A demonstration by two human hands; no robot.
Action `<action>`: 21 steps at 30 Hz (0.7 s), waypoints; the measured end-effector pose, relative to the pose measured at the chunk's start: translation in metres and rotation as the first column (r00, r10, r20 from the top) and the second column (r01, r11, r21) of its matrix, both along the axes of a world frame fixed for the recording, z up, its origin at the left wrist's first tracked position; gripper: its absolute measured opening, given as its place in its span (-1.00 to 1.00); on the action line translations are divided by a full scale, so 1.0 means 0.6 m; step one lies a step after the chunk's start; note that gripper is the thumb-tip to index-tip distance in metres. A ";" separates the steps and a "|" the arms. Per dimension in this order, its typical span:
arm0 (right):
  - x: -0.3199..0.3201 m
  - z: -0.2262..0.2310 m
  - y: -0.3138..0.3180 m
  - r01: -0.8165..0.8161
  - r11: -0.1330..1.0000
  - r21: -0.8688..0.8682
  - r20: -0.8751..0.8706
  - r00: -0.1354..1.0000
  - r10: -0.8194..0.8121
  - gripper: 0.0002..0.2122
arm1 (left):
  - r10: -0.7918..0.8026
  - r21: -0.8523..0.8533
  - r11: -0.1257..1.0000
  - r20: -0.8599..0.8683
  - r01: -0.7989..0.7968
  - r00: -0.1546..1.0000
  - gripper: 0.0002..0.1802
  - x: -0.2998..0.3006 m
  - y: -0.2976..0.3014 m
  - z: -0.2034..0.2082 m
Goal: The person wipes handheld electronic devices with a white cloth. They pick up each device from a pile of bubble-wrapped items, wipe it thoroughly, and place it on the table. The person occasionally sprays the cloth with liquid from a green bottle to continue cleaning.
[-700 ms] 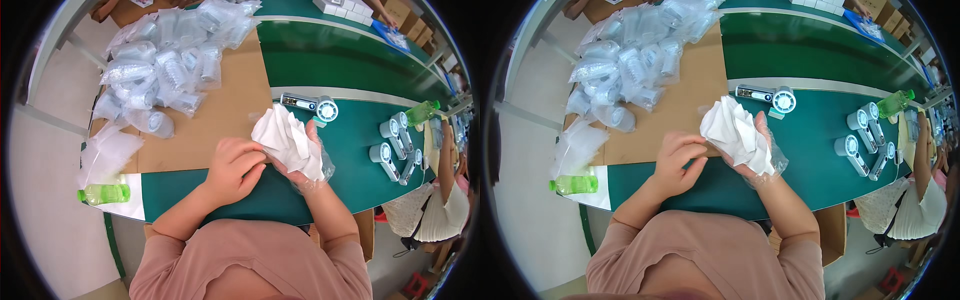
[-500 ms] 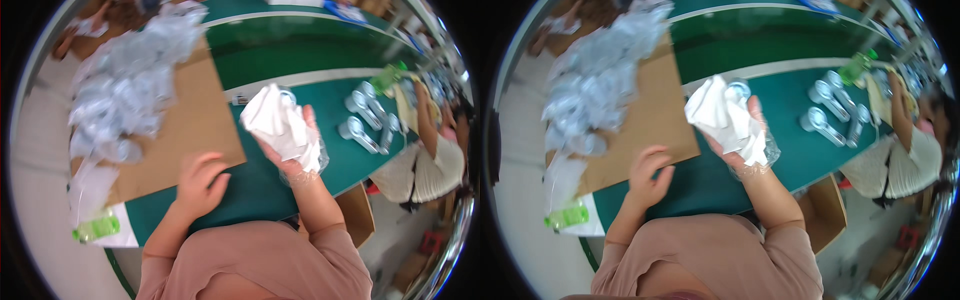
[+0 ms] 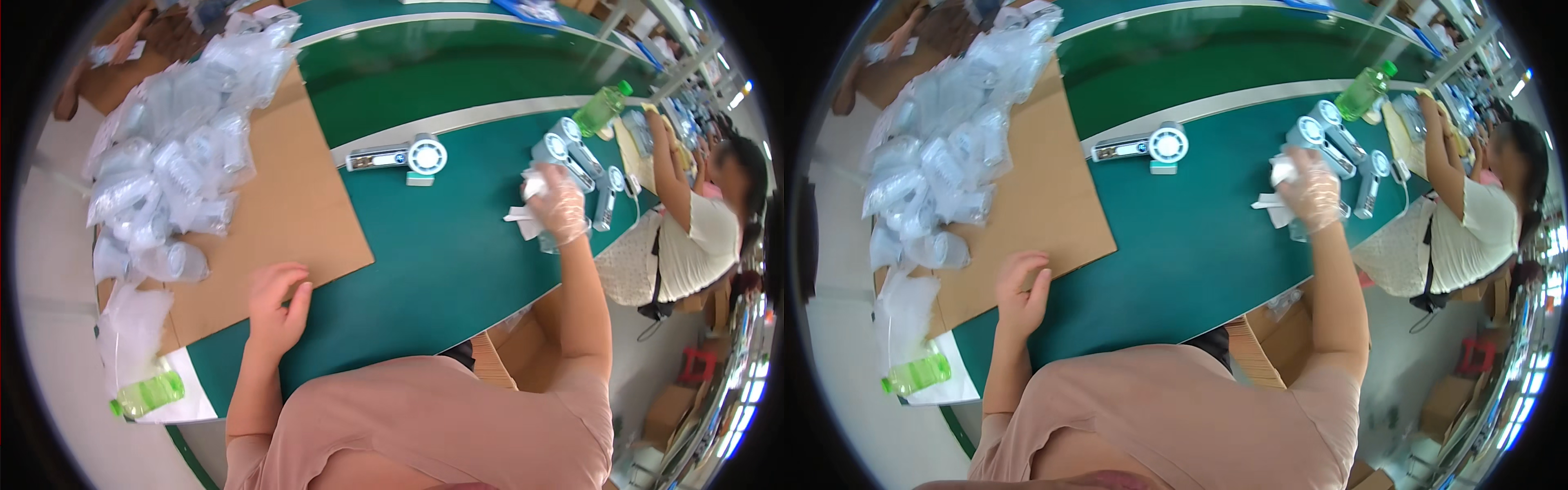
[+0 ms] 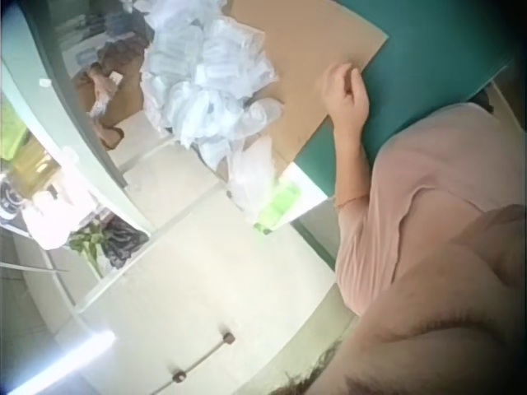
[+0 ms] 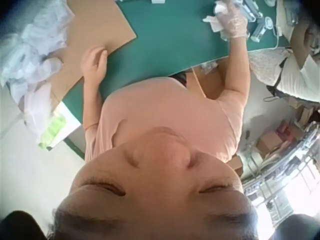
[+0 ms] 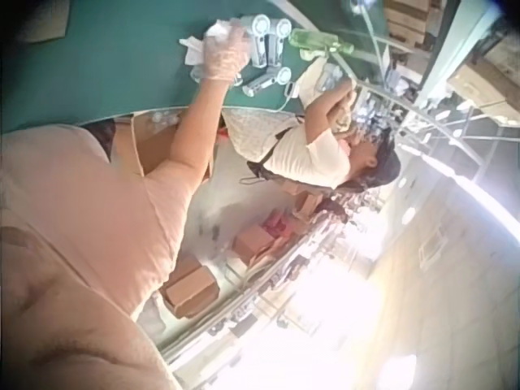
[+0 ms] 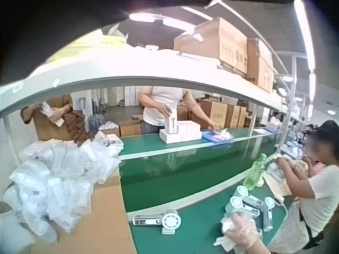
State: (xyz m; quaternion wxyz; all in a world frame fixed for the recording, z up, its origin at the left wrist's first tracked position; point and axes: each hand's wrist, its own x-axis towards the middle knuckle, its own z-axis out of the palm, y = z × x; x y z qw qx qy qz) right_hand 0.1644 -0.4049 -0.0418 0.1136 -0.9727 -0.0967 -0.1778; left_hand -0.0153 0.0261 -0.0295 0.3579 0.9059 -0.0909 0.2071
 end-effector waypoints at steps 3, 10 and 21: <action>-0.014 0.013 0.008 0.006 0.768 0.641 -0.046 0.998 0.030 -0.62 | -0.049 -0.139 0.990 -0.089 0.036 0.995 -0.88 -0.010 0.000 0.005; -0.112 0.058 0.254 0.485 -0.692 0.534 0.342 0.625 0.702 -0.56 | -0.645 -0.935 0.355 -0.226 0.024 0.730 -0.37 0.006 -0.076 -0.029; -0.099 0.026 0.436 0.834 -0.324 0.446 -0.174 0.436 0.883 -0.52 | -0.357 -0.896 0.382 -0.370 -0.228 0.858 -0.47 -0.025 0.040 -0.011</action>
